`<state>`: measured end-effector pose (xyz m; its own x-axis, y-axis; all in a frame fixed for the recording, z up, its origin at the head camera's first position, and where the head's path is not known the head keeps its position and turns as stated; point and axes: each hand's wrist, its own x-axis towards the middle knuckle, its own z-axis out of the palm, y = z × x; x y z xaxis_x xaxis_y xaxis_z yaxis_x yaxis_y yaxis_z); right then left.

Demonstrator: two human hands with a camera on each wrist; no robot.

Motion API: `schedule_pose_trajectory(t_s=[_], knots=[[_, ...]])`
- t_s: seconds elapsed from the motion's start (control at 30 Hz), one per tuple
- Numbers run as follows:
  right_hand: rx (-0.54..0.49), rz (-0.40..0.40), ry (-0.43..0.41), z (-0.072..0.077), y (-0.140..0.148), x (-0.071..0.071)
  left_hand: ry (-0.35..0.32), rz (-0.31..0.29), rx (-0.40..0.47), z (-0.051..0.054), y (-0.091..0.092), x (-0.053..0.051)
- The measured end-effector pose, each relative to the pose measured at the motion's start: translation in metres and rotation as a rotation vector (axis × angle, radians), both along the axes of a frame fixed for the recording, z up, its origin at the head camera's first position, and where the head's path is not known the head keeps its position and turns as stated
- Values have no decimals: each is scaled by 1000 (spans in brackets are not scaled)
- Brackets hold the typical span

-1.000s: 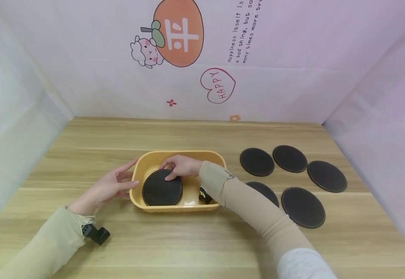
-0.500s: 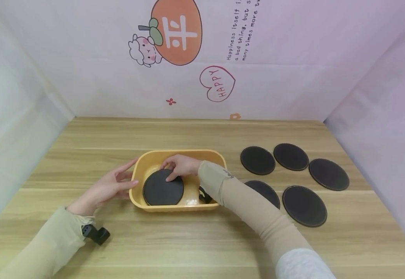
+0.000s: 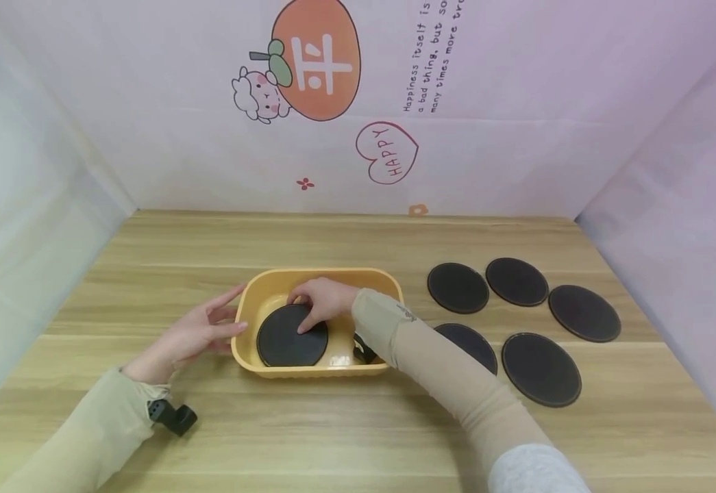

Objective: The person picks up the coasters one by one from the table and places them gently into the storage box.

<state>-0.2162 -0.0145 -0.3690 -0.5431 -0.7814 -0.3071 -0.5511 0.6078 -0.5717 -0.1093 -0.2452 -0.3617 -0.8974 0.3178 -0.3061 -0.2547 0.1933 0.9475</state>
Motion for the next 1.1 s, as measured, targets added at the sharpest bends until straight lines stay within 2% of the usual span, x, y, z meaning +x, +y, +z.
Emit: schedule_pose_trajectory(t_s=[0.17,0.33,0.57,0.83,1.1], knots=[[11,45,76,-2,2,-1,5,3,4,-2,1,0],[16,71,105,1,5,-1,5,3,10,0,3,1],[-30,74,47,11,8,-1,11,10,6,-1,2,1],[-35,44,-16,18,8,-1,11,20,-18,-2,1,1],[-132,12,-82,45,15,-4,18,20,-61,2,2,1]])
